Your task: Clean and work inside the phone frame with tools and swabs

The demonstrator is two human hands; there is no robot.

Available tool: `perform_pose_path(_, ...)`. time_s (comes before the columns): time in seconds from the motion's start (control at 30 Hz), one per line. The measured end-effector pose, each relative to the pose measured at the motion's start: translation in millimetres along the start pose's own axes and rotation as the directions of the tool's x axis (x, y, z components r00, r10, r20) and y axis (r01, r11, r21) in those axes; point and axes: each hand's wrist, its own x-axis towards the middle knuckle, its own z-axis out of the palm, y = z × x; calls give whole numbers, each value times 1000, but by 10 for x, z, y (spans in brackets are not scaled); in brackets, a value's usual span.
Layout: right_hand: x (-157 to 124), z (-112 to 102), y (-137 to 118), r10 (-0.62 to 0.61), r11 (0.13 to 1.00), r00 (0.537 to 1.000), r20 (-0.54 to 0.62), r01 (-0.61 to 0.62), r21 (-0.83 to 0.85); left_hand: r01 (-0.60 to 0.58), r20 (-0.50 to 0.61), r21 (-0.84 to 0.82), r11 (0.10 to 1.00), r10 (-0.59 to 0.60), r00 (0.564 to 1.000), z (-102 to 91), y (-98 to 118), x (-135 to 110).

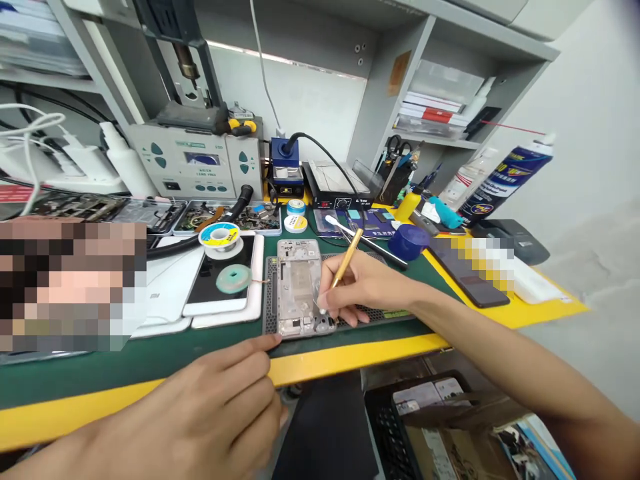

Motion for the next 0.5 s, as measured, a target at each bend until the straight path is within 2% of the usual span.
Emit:
perform_pose_path(0.1,22,-23,22,-14,1000,999,40,13,12,-9,45,33,999,7,999,-27,29,63)
perform_pose_path(0.27,15,-30,11,-33,999,996,82,32,21,-121,155,45,992,113,981,-27,68,85)
perform_pose_path(0.33,7,-28,6,-35,999,996,86,33,25,-120,145,46,992,112,983,-43,81,79)
perform_pose_path(0.5,16,-14,37,-20,998,998,55,17,60,20,32,79,997,-22,999,-48,79,67)
